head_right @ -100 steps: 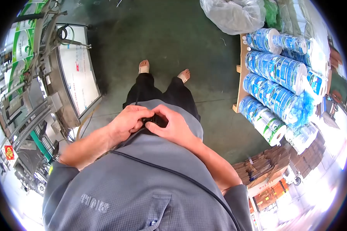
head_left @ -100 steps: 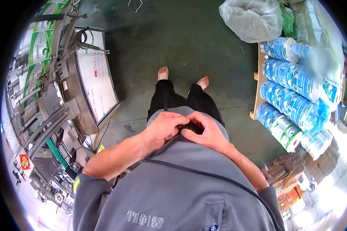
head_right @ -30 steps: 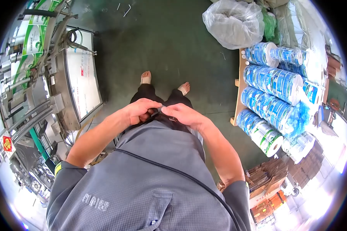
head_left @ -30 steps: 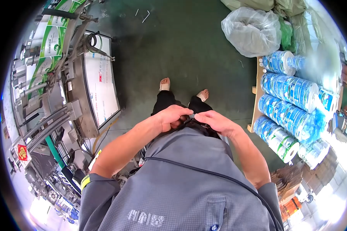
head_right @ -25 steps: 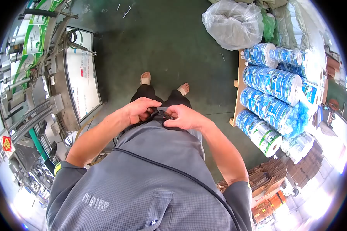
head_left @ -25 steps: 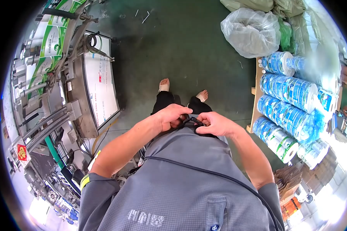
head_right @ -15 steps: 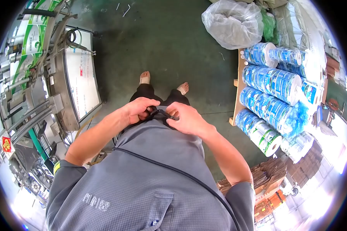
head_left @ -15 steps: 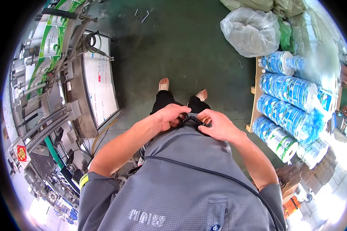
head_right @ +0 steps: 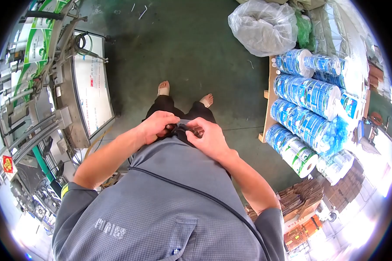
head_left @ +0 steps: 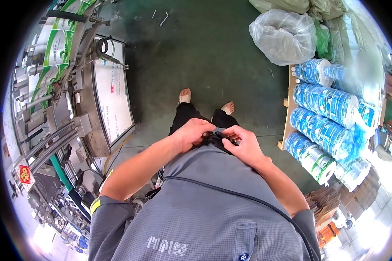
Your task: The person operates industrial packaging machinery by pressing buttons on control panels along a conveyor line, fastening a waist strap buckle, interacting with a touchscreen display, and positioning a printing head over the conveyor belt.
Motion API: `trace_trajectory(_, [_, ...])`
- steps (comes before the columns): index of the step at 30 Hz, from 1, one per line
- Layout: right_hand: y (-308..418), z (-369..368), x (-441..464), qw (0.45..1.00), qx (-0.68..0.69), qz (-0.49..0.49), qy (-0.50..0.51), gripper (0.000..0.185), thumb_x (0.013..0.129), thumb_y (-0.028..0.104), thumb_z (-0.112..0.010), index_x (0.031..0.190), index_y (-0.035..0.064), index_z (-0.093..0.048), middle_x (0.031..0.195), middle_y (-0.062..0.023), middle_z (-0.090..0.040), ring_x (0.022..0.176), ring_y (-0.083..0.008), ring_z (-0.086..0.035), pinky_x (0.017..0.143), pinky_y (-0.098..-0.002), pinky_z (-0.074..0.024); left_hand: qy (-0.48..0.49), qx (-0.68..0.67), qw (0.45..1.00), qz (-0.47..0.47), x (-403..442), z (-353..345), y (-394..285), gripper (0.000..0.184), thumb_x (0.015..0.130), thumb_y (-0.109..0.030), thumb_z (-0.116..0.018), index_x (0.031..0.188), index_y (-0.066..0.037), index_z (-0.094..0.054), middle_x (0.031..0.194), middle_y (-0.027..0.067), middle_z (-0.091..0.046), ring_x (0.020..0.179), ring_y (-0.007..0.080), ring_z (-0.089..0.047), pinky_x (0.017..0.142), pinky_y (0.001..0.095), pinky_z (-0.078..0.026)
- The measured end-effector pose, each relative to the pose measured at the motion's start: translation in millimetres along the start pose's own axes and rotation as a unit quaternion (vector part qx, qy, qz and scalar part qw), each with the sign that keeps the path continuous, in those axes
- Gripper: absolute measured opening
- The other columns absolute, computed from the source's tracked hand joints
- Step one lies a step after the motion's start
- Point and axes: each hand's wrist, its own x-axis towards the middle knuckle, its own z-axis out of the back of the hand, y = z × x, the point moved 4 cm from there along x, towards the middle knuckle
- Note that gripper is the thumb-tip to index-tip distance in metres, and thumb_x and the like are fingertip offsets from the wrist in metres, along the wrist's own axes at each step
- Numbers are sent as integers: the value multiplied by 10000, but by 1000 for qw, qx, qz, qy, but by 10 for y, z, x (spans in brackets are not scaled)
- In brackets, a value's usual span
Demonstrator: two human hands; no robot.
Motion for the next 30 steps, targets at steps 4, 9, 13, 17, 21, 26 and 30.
trace_trajectory(4, [-40, 1, 4, 994, 77, 6, 80, 386, 909, 226, -748, 1211, 16, -634, 1169, -90, -701, 1066, -180, -669, 956, -344, -527, 16, 29, 996, -82, -56, -5, 71, 312, 984, -195, -648, 721, -148, -488, 677, -68, -454, 543, 34, -339, 454, 230, -228])
trace_trajectory(9, [91, -11, 73, 977, 154, -23, 147, 509, 923, 274, -754, 1301, -21, -583, 1228, -118, -673, 1118, -194, -649, 1010, -339, -502, 47, 56, 982, -177, -146, -10, 59, 318, 1011, -208, -653, 747, -139, -489, 710, -71, -483, 638, 31, -413, 540, 209, -318])
trace_trajectory(13, [142, -142, 156, 969, 193, -49, 148, 510, 911, 281, -761, 1287, -29, -611, 1160, -110, -699, 1063, -176, -661, 980, -327, -514, 52, 88, 978, -183, -147, 64, 92, 269, 1026, -245, -643, 803, -129, -547, 752, -74, -518, 680, 26, -434, 596, 213, -357])
trace_trajectory(17, [69, -156, 144, 985, 112, -51, 122, 384, 886, 247, -753, 1152, -25, -700, 1026, -80, -727, 954, -136, -663, 887, -299, -528, 20, 50, 985, -164, -199, 219, 115, 188, 1045, -253, -602, 990, -86, -671, 821, -41, -568, 735, 50, -474, 664, 227, -415])
trace_trajectory(21, [47, -134, 161, 984, 113, -66, 124, 394, 890, 255, -754, 1168, -19, -696, 1009, -72, -728, 942, -134, -666, 878, -299, -529, -4, 215, 948, -234, -340, 347, 100, 217, 1008, -207, -634, 1138, -50, -708, 849, 24, -604, 785, 113, -536, 731, 269, -473])
trace_trajectory(26, [-35, -142, 178, 986, 125, -53, 101, 396, 898, 270, -761, 1170, -11, -699, 1000, -69, -733, 937, -127, -667, 879, -298, -531, -30, 427, 867, -256, -409, 448, -30, 164, 912, -82, -717, 1065, -24, -706, 873, 50, -621, 779, 168, -600, 715, 310, -491])
trace_trajectory(30, [-72, -137, 163, 981, 148, -72, 101, 395, 904, 273, -759, 1170, -12, -700, 1016, -75, -734, 951, -128, -666, 886, -300, -531, -89, 542, 725, -416, -651, 692, -159, 90, 840, -85, -755, 914, -59, -709, 869, 78, -622, 799, 285, -608, 717, 368, -509])
